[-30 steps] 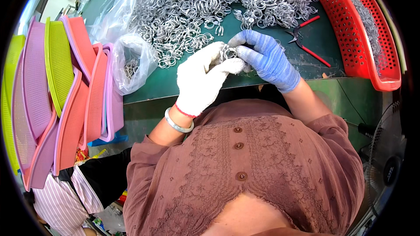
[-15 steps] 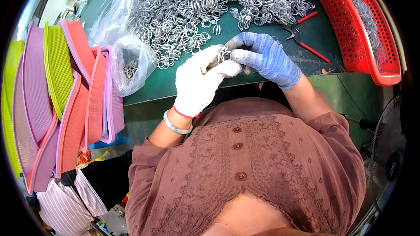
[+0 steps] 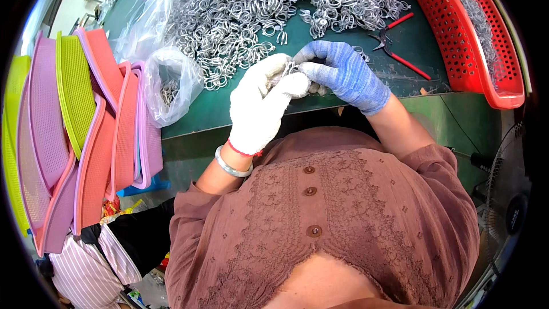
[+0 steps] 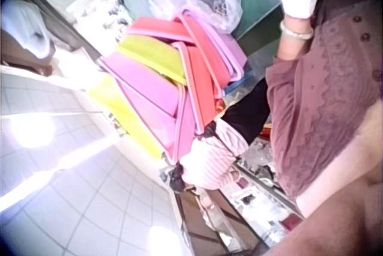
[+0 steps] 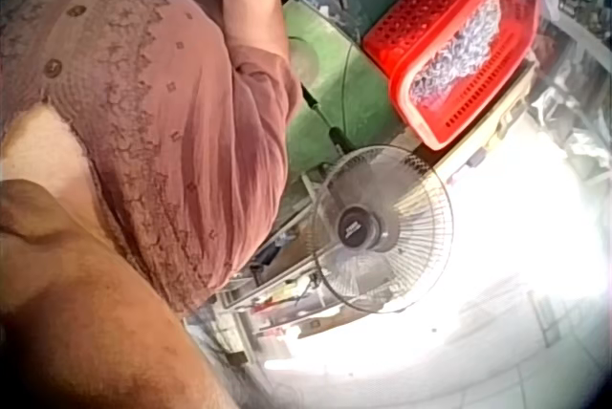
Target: The person picks up metal hooks from a large pile and slides them onto a central circular metal component by hand.
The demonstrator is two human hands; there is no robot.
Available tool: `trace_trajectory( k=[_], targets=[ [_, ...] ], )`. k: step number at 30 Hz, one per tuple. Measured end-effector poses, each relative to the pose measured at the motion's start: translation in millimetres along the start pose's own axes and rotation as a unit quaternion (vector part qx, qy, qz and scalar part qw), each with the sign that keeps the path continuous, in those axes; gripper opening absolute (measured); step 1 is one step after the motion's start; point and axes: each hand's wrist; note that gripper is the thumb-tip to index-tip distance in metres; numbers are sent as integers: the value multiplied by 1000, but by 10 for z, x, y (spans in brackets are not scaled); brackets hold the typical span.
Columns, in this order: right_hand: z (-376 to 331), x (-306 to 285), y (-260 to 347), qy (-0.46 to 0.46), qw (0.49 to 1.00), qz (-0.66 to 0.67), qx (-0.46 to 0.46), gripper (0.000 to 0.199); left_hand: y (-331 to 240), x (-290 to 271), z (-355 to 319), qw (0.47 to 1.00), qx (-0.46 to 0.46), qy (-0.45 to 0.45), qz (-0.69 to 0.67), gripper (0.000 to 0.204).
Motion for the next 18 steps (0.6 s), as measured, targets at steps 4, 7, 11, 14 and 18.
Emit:
trace_trajectory(
  k=[4,7,11,14,18],
  targets=[
    [2,-6,-34,-9,999,-31,-19,18,98,-73,6,991,53,-26,122,20],
    [-4,-7,-36,-9,998,-45,-35,17,198,-131,23,964,110,-82,226,25],
    [-4,-18,-6,11,999,-36,-4,18,252,-170,28,967,132,-72,207,29],
    [5,-45,-10,27,998,-41,32,20,227,-221,15,968,109,-42,221,25],
    [42,-104,-58,60,997,-26,43,23,204,-217,-16,985,67,-22,157,34]
  ],
)
Point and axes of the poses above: each hand's wrist, its own z-axis towards the middle knuckle, its own x-axis out of the palm, y = z × x, and after that the axes turned 5 degrees about -x, right-handed
